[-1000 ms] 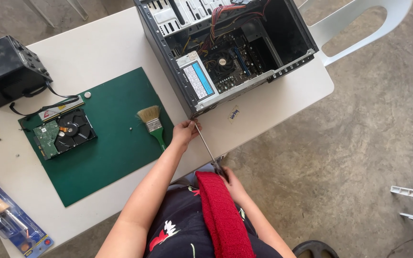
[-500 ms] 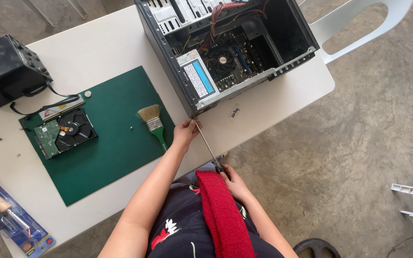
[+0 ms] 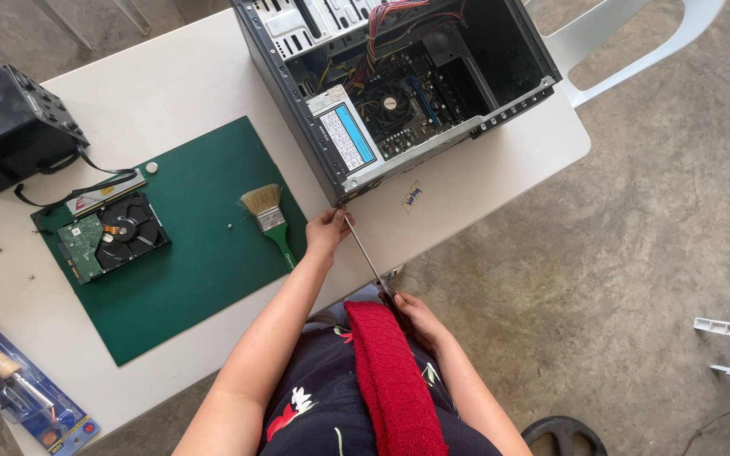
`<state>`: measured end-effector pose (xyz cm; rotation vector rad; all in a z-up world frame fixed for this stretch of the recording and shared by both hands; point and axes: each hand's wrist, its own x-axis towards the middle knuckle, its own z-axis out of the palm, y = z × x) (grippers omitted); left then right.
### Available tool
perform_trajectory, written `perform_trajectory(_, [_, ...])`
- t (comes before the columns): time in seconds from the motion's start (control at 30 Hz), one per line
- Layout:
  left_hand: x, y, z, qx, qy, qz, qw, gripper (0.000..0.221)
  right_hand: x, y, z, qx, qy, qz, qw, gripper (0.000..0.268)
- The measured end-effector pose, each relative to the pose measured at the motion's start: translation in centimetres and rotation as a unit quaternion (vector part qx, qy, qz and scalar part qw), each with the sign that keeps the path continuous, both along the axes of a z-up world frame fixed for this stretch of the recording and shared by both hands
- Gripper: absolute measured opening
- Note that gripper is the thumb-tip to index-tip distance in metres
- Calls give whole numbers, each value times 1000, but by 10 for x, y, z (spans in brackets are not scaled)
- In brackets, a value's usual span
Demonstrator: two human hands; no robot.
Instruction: Placing a power supply unit into a computer case and securing it with screws using a screwdriver.
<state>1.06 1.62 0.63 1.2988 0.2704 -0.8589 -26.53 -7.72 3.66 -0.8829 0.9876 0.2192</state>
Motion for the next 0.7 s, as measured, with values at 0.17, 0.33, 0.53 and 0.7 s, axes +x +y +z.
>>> perform_trajectory(0.17, [0,0,16,10,-9,-8,1000,34,-6,-9,-12,-153,-40,125,979,49])
perform_trajectory(0.33, [-3,1,18,1,-7,-5,1000,35,-6,4,22,-223,-50,138,964,45])
perform_trajectory(0.53, [0,-3,17,21,-8,16,1000,33,-1,4,25,52,-25,-61,996,42])
perform_trajectory(0.7, [-1,-4,14,34,-10,27,999,30,12,0,65,124,-42,-19,991,34])
